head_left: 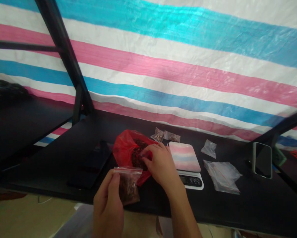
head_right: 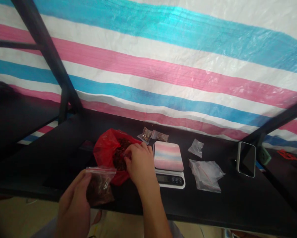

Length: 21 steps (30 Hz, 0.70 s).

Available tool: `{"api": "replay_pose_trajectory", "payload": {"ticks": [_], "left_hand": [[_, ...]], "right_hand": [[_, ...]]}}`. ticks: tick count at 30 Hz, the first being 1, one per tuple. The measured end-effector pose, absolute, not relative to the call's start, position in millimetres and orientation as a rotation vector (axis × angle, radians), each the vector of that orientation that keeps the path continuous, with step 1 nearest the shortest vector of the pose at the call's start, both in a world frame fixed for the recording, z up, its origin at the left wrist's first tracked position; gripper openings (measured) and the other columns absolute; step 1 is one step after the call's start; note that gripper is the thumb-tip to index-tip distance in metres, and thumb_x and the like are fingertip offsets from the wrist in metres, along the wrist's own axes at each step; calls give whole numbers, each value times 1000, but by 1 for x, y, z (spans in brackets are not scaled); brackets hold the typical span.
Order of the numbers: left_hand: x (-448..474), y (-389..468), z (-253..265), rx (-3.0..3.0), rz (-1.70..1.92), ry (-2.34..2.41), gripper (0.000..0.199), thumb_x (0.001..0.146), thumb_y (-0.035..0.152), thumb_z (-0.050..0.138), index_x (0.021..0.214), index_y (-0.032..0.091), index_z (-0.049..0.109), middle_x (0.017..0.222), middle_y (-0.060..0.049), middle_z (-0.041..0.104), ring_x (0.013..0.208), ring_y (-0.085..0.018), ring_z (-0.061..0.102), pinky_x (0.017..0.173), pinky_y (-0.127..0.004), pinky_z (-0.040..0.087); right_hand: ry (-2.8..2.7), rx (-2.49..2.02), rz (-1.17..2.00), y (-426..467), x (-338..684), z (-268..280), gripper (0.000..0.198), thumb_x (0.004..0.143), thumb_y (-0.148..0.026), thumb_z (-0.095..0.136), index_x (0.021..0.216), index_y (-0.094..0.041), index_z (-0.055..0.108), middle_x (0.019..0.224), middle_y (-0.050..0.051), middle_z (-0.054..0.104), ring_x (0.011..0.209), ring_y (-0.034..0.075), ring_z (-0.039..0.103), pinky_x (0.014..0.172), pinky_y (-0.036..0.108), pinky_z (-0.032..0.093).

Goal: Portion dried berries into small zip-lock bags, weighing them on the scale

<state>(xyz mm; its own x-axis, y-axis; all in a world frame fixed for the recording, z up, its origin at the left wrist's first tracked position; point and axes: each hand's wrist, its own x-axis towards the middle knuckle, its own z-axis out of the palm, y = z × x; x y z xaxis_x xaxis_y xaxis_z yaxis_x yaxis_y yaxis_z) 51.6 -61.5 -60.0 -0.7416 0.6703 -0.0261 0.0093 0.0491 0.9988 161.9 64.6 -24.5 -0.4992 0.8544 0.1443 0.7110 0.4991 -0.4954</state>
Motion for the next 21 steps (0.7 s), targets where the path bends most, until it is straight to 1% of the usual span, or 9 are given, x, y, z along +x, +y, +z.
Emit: {"api": "replay_pose_trajectory", "payload": {"ticks": [1,3,4,6,9,12,15,18,21], "left_hand": [[54,-68,-69,567,1710,1813,37,88,61,64,89,25,74,80,-1,78,78,-25,77,62,-31,63],[58,-80,-91,460,1629,1819,44,85,63,68,106,26,78,103,-3,84,98,-28,80,74,-34,66],[60,-84,-101,469,1571,1813,46,85,63,70,110,26,79,112,-5,84,106,-30,79,77,-35,67],[62,-88,-118,484,1558,1824,46,88,63,69,114,26,80,121,-5,83,114,-30,77,81,-36,67],[64,-83,-127,558,1616,1778,45,90,63,68,113,26,80,112,-6,84,107,-30,78,81,-37,66],[65,-72,-119,551,1684,1737,48,90,66,66,112,25,79,101,-5,83,97,-28,78,78,-36,65],[70,-63,-107,518,1698,1751,49,90,68,64,109,25,78,101,-5,82,97,-27,77,79,-35,64],[77,-61,-96,539,1678,1770,49,91,68,64,105,24,78,103,-6,82,99,-28,76,83,-35,63],[76,-61,-92,662,1701,1742,53,94,71,58,102,23,77,105,-7,81,98,-27,75,81,-34,63]], "right_hand": [[-2407,-1297,529,63,165,-23,10,93,-16,80,98,-24,79,114,2,82,119,31,63,101,44,41],[-2451,-1275,552,59,170,-21,12,92,-15,81,99,-24,80,113,2,82,117,30,63,100,44,42],[-2460,-1263,572,57,171,-20,13,92,-14,81,100,-24,80,114,3,82,116,30,64,100,44,42],[-2464,-1245,624,55,173,-19,13,91,-14,82,98,-24,81,112,3,83,115,29,64,100,43,42],[-2436,-1219,737,53,175,-17,11,90,-15,83,94,-25,81,103,1,83,110,27,67,99,41,43],[-2358,-1206,861,54,179,-18,8,91,-19,83,94,-26,81,99,0,83,104,25,70,95,38,45],[-2218,-1221,949,59,184,-23,4,94,-23,79,97,-25,80,99,0,83,99,23,74,91,35,49],[-2056,-1230,1028,66,189,-28,7,98,-27,74,102,-23,79,100,2,83,96,22,76,88,34,52],[-1935,-1214,1065,71,195,-28,11,97,-30,72,102,-22,78,100,4,84,94,21,77,87,33,54]]}}
